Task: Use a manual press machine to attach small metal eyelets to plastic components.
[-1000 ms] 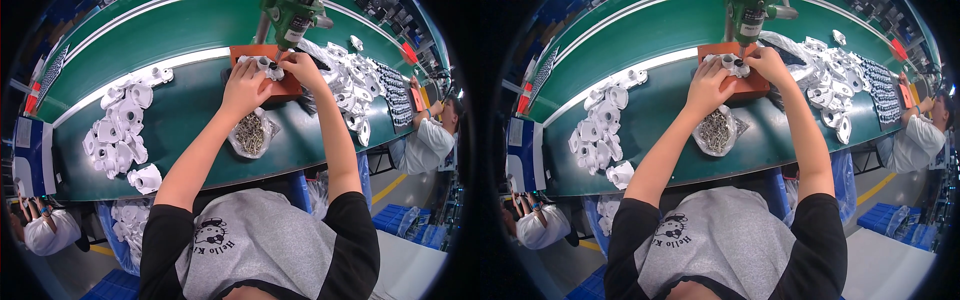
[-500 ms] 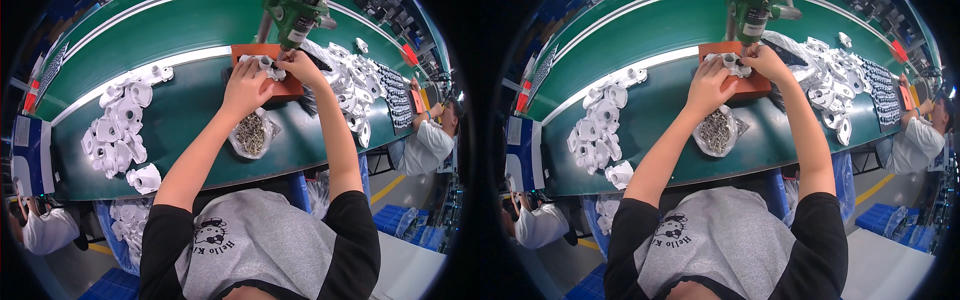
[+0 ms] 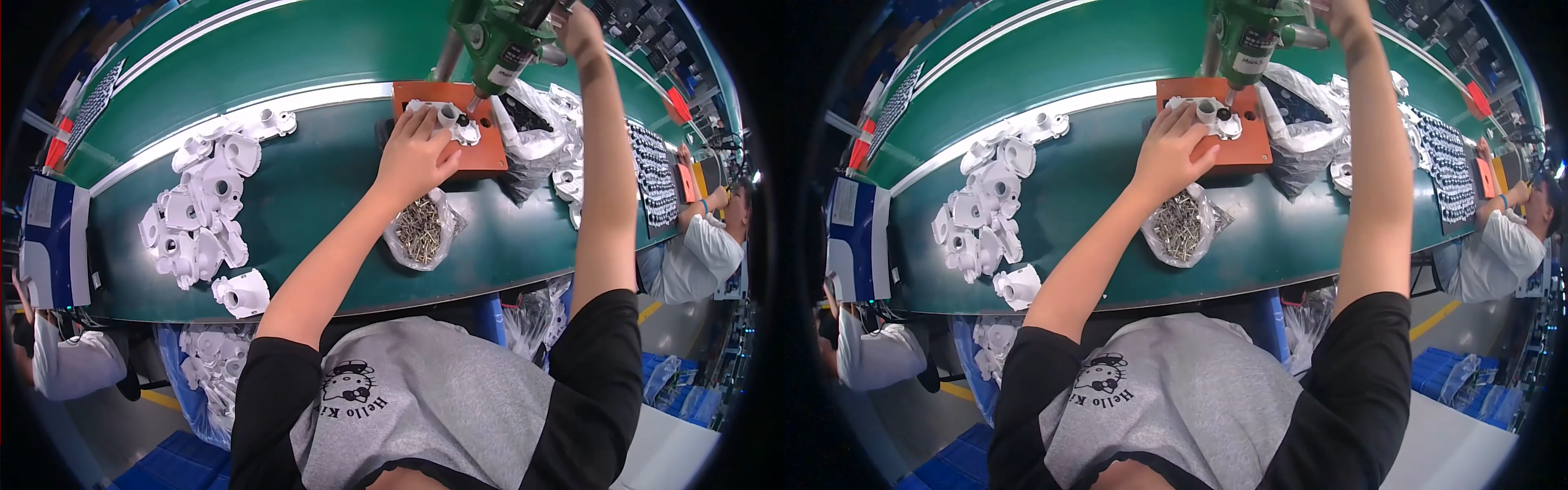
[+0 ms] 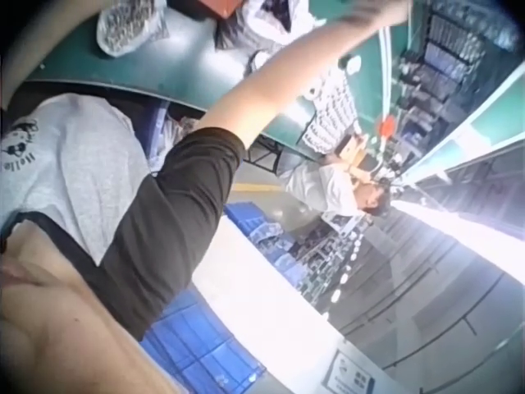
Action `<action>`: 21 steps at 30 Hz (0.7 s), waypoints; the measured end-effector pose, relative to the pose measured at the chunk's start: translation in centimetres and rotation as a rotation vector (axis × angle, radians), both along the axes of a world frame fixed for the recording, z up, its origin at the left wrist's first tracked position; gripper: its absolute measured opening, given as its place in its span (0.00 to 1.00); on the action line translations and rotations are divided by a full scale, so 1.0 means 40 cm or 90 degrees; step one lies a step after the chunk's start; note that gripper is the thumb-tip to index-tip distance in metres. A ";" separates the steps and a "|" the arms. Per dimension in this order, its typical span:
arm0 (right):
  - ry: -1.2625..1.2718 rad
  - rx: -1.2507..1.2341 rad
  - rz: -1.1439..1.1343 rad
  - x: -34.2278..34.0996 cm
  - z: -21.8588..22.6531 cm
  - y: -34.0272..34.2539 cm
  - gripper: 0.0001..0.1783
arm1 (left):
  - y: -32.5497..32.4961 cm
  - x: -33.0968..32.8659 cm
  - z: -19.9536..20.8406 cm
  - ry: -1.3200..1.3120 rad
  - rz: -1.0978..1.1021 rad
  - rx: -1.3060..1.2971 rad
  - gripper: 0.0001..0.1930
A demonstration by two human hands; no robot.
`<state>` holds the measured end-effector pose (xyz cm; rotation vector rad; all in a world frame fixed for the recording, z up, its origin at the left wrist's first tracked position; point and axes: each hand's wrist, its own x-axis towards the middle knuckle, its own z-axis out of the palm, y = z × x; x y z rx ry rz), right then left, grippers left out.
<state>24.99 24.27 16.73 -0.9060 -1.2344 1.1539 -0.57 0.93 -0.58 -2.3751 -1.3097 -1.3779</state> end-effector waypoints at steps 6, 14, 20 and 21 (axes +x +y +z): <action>0.063 0.192 0.152 -0.163 0.184 -0.036 0.12 | -0.012 -0.015 0.005 0.009 0.018 -0.014 0.15; 0.110 0.209 0.021 -0.273 0.245 -0.128 0.11 | -0.013 -0.014 0.004 0.012 0.026 -0.013 0.14; 0.118 0.217 -0.100 -0.203 0.322 0.051 0.11 | -0.001 -0.001 0.001 0.007 0.013 -0.010 0.13; 0.121 0.212 -0.114 -0.222 0.316 0.022 0.11 | -0.006 -0.006 0.002 0.006 0.020 -0.014 0.13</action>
